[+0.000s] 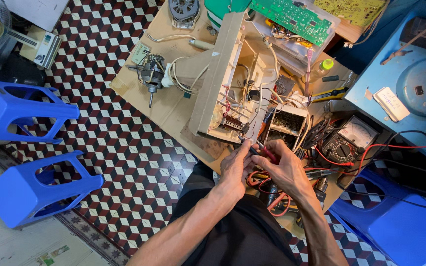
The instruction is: The person works on an open electronic device on a cluttered workbench, using a multimeter to test internal components and wires. They manipulate wires and connectors inside the device casing, occasionally adjusting the multimeter probes and repositioning the device.
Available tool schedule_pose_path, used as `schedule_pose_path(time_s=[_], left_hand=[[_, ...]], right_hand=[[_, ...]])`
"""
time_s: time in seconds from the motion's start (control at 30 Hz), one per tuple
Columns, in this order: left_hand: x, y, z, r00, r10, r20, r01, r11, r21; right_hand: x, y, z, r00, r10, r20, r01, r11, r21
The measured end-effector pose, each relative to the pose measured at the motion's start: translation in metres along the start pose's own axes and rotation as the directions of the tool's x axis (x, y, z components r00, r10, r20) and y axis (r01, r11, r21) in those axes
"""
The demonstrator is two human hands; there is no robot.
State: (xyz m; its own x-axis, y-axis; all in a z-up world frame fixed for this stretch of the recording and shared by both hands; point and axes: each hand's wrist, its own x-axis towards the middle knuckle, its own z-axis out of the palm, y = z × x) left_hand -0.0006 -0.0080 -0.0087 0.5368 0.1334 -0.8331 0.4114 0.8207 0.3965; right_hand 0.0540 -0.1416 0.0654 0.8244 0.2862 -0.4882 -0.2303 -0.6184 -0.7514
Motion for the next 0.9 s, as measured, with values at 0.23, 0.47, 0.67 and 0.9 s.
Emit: schedule_pose_path(time_s=[0.23,0.47,0.67,0.9], left_hand=[[-0.009,0.006,0.007,0.992,-0.002,0.130,0.014,0.996,-0.093],[-0.001,0.007,0.008,0.981,-0.006,0.192,0.022,0.996,-0.086],[0.003,0.004,0.007,0.980,-0.016,0.196,0.037,0.994,-0.107],[0.002,0.005,0.007,0.977,-0.017,0.212,0.036,0.996,-0.084]], right_hand=[[0.009,0.009,-0.004,0.995,-0.085,0.051,0.071,0.972,0.225],[0.015,0.004,-0.006,0.999,-0.050,0.010,0.048,0.988,0.145],[0.015,-0.006,-0.006,1.000,-0.006,-0.017,0.007,0.998,0.056],[0.012,-0.008,-0.007,1.000,-0.009,-0.014,0.011,0.994,0.105]])
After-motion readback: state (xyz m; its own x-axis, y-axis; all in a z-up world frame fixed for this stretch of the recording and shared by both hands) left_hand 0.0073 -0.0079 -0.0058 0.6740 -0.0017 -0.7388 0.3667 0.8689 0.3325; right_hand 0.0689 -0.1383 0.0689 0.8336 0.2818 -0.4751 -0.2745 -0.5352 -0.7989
